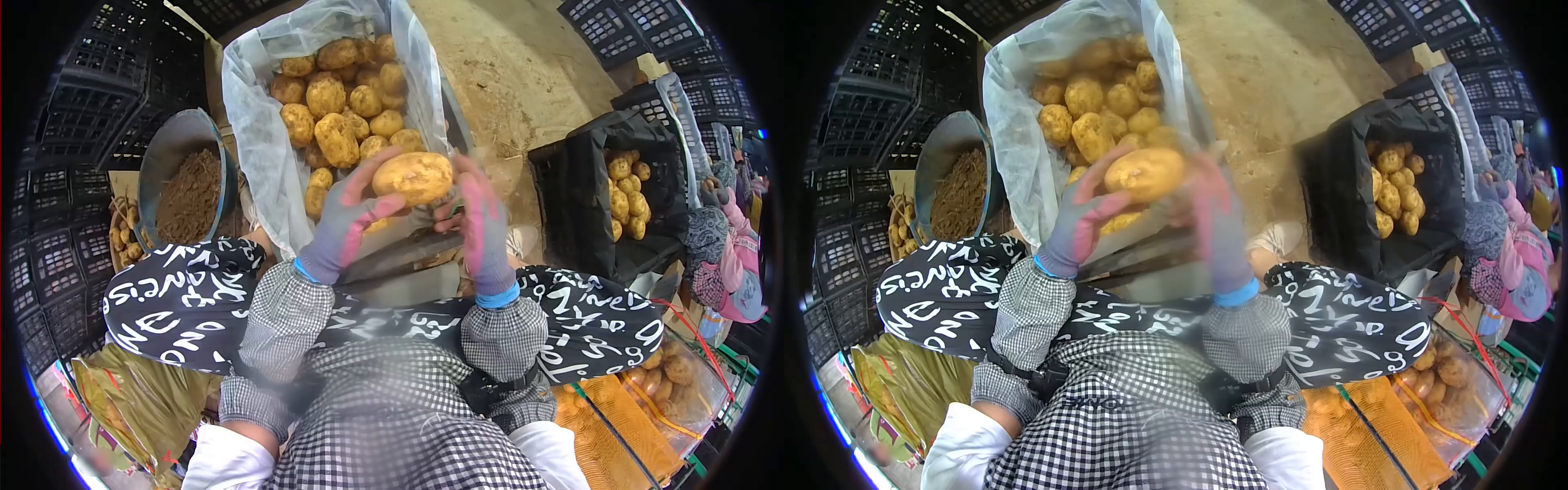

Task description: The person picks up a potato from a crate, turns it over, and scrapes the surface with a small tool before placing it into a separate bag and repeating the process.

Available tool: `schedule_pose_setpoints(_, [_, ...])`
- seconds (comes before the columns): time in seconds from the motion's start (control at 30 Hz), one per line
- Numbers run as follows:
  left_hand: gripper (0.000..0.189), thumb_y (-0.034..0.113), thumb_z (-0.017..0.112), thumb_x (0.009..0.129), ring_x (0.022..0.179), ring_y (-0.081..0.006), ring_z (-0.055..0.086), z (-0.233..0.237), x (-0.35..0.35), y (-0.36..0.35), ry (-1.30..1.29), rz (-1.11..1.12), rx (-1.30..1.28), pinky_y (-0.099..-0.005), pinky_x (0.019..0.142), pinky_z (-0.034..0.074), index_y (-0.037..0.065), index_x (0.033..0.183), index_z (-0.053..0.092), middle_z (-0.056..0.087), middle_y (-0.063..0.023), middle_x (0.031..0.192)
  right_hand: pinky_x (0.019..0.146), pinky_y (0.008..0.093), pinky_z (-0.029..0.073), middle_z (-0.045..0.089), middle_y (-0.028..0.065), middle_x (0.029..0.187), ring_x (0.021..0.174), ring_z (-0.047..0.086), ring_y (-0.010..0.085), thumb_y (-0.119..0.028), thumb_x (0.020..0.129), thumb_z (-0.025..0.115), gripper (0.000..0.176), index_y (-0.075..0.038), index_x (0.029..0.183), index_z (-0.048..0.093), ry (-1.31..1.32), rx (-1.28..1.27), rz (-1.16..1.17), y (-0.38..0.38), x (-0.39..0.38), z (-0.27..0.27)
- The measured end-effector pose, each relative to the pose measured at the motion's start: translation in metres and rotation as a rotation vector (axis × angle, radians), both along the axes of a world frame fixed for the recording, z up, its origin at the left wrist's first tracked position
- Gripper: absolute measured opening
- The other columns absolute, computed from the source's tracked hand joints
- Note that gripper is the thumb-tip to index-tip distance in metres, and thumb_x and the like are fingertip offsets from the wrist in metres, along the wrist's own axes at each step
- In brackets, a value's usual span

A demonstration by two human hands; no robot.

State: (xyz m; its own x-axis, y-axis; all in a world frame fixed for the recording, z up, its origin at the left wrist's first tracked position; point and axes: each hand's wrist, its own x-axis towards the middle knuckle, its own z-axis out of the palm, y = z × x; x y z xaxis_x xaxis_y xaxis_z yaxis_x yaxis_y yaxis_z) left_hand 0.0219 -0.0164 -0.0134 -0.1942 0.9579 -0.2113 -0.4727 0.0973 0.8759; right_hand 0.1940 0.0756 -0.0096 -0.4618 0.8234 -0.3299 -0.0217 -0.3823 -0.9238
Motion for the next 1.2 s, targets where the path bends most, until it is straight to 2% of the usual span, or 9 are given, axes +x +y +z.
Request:
schedule_pose_setpoints(0.17, [0.065,0.031,0.061,0.097,0.117,-0.0201,0.058,0.007,-0.007,0.002,-0.344,-0.059,-0.113,-0.0316,0.091,0.054,0.000,0.147,0.036,0.054,-0.0139,0.133,0.071,0.0262,0.052,0.064,0.0070,0.108,0.081,0.060,0.0116,-0.038,0.104,0.046,0.047,0.001,0.129,0.053,0.230,-0.235,0.120,0.000,0.003,-0.016])
schedule_pose_setpoints(0.37, [0.061,0.018,0.071,0.091,0.117,-0.0215,0.058,0.007,0.014,0.003,0.017,0.000,-0.003,-0.0313,0.088,0.056,-0.001,0.142,0.043,0.051,-0.0109,0.139,0.070,0.0247,0.052,0.064,0.0079,0.110,0.085,0.063,0.0130,-0.035,0.103,0.046,0.043,0.001,0.128,0.051,0.269,-0.194,0.111,-0.006,-0.008,0.000])
schedule_pose_setpoints(0.47, [0.064,0.014,0.075,0.087,0.116,-0.0196,0.058,0.000,0.008,-0.003,-0.108,-0.003,-0.004,-0.0305,0.089,0.056,-0.001,0.141,0.045,0.052,-0.0100,0.137,0.068,0.0235,0.051,0.064,0.0079,0.108,0.086,0.064,0.0137,-0.032,0.103,0.046,0.042,0.000,0.128,0.050,0.142,-0.160,0.166,-0.009,-0.009,0.006])
schedule_pose_setpoints(0.53, [0.066,0.016,0.075,0.087,0.115,-0.0169,0.057,0.004,-0.004,-0.003,0.160,-0.122,-0.035,-0.0290,0.091,0.055,-0.001,0.143,0.042,0.052,-0.0094,0.135,0.068,0.0229,0.051,0.064,0.0077,0.107,0.085,0.065,0.0143,-0.031,0.103,0.047,0.040,-0.001,0.129,0.050,0.128,-0.180,0.213,-0.008,-0.008,-0.001])
schedule_pose_setpoints(0.6, [0.069,0.018,0.075,0.088,0.116,-0.0151,0.056,0.006,-0.008,0.000,0.104,-0.146,-0.106,-0.0278,0.093,0.053,0.000,0.145,0.040,0.052,-0.0094,0.134,0.069,0.0239,0.051,0.064,0.0077,0.107,0.086,0.065,0.0145,-0.031,0.102,0.048,0.040,-0.001,0.129,0.050,0.091,-0.252,0.187,-0.010,-0.008,0.004])
schedule_pose_setpoints(0.67, [0.072,0.019,0.075,0.088,0.117,-0.0142,0.054,0.007,-0.009,0.003,-0.272,-0.069,-0.214,-0.0269,0.095,0.050,0.001,0.147,0.037,0.052,-0.0100,0.135,0.070,0.0251,0.051,0.064,0.0078,0.108,0.086,0.064,0.0147,-0.032,0.102,0.050,0.041,-0.002,0.130,0.050,0.151,-0.291,0.170,-0.009,-0.006,0.001])
schedule_pose_setpoints(0.83, [0.071,0.024,0.074,0.089,0.120,-0.0158,0.053,-0.001,0.010,0.002,0.024,-0.008,-0.008,-0.0275,0.099,0.048,0.001,0.146,0.038,0.050,-0.0108,0.138,0.074,0.0284,0.051,0.061,0.0082,0.117,0.087,0.062,0.0133,-0.028,0.098,0.060,0.052,-0.001,0.138,0.043,0.274,-0.307,0.142,-0.008,-0.007,0.001])
schedule_pose_setpoints(0.97, [0.077,0.028,0.076,0.087,0.121,-0.0151,0.052,-0.006,0.002,0.005,0.015,0.004,-0.044,-0.0283,0.103,0.045,0.002,0.147,0.037,0.049,-0.0104,0.138,0.076,0.0262,0.051,0.058,0.0081,0.121,0.092,0.060,0.0119,-0.013,0.089,0.071,0.064,-0.002,0.143,0.038,0.184,0.125,0.162,-0.009,-0.008,-0.010])
schedule_pose_setpoints(1.2, [0.074,0.056,0.059,0.092,0.094,-0.0147,0.064,-0.002,0.002,0.001,0.142,-0.025,-0.132,-0.0273,0.082,0.054,0.002,0.141,0.047,0.053,-0.0095,0.135,0.081,0.0222,0.052,0.055,0.0076,0.122,0.102,0.059,0.0117,-0.006,0.083,0.075,0.070,-0.003,0.142,0.038,0.091,-0.030,0.173,-0.011,-0.009,0.006])
